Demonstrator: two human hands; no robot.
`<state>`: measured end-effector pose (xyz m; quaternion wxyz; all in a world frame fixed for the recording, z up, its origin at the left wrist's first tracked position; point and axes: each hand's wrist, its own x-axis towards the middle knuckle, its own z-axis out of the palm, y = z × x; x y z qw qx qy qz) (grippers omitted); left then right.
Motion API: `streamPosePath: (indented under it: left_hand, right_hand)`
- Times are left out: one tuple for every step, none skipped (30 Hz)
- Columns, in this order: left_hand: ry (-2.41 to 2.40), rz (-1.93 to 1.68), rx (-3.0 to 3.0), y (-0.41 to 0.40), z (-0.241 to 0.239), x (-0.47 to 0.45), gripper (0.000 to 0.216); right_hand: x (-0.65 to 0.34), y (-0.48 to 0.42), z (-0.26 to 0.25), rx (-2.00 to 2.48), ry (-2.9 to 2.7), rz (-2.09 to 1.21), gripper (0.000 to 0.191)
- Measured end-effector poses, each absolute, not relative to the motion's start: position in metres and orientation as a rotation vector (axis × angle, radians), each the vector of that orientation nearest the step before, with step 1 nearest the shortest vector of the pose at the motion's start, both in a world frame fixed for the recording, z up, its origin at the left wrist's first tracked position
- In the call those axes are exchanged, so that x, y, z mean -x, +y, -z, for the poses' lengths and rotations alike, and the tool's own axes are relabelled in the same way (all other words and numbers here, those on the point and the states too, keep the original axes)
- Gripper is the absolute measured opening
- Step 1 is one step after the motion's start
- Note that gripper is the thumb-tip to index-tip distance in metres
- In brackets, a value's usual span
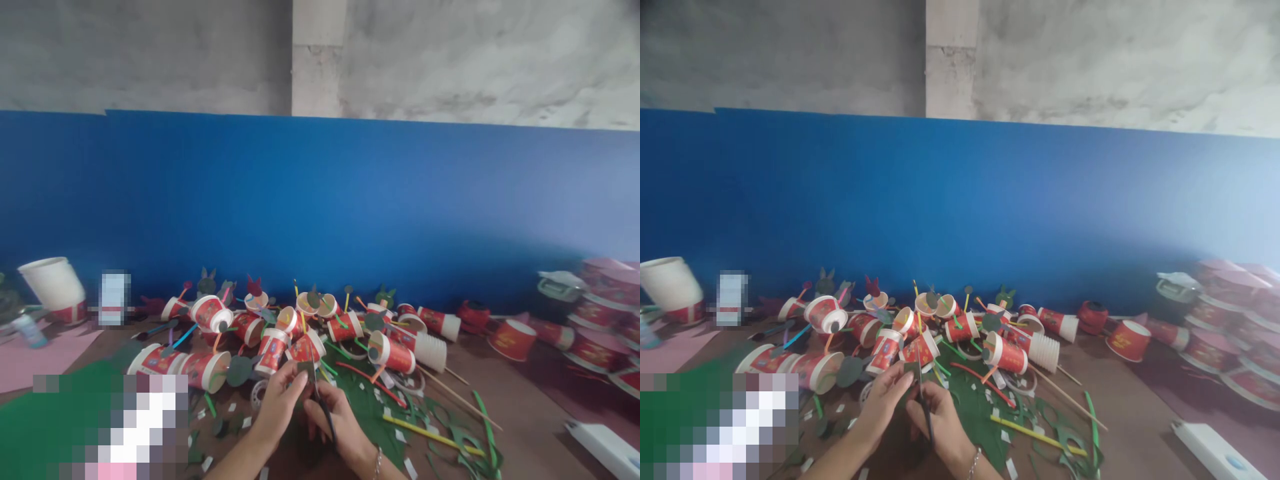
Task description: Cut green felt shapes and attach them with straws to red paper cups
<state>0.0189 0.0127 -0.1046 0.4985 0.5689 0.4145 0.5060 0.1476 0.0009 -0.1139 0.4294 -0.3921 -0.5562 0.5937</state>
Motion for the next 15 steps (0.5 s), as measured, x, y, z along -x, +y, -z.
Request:
streamPosePath:
  left_hand:
    - [1.006, -1.226, -1.378, 0.013, 0.104, -0.019, 0.026]
    - [1.01, -1.228, -1.378, 0.013, 0.103, -0.019, 0.025]
    - [1.014, -1.232, -1.376, 0.013, 0.102, -0.018, 0.025]
    - [1.015, -1.236, -1.373, 0.013, 0.101, -0.018, 0.025]
    - [1.015, -1.24, -1.37, 0.013, 0.099, -0.018, 0.024]
    - [1.012, -1.244, -1.368, 0.013, 0.098, -0.018, 0.024]
    - [1.007, -1.246, -1.367, 0.013, 0.097, -0.018, 0.023]
    - [1.0, -1.245, -1.367, 0.012, 0.096, -0.017, 0.023]
    - [0.991, -1.242, -1.366, 0.012, 0.095, -0.017, 0.022]
    - [0.983, -1.238, -1.366, 0.012, 0.095, -0.017, 0.022]
    - [0.98, -1.237, -1.364, 0.012, 0.095, -0.016, 0.022]
    - [0.986, -1.235, -1.363, 0.012, 0.095, -0.016, 0.023]
    - [1.001, -1.236, -1.365, 0.012, 0.095, -0.016, 0.024]
    - [1.023, -1.237, -1.369, 0.012, 0.094, -0.015, 0.025]
    - [1.047, -1.237, -1.376, 0.012, 0.094, -0.015, 0.025]
  right_hand:
    - [-0.147, 0.001, 0.115, 0.979, -1.39, -1.481, 0.041]
    - [-0.147, 0.001, 0.116, 0.981, -1.388, -1.48, 0.041]
    - [-0.147, 0.001, 0.117, 0.984, -1.386, -1.479, 0.041]
    - [-0.147, 0.002, 0.118, 0.985, -1.384, -1.474, 0.041]
    - [-0.148, 0.002, 0.119, 0.982, -1.384, -1.471, 0.04]
    - [-0.148, 0.003, 0.121, 0.975, -1.386, -1.466, 0.04]
    - [-0.148, 0.003, 0.122, 0.969, -1.388, -1.46, 0.039]
    - [-0.148, 0.004, 0.123, 0.966, -1.393, -1.454, 0.039]
    - [-0.148, 0.004, 0.124, 0.965, -1.395, -1.449, 0.038]
    - [-0.149, 0.004, 0.125, 0.966, -1.398, -1.446, 0.038]
    - [-0.149, 0.005, 0.126, 0.969, -1.402, -1.445, 0.037]
    - [-0.149, 0.005, 0.126, 0.973, -1.405, -1.444, 0.037]
    - [-0.149, 0.005, 0.126, 0.976, -1.405, -1.445, 0.036]
    - [-0.149, 0.005, 0.125, 0.979, -1.403, -1.444, 0.035]
    - [-0.148, 0.004, 0.125, 0.981, -1.398, -1.444, 0.035]
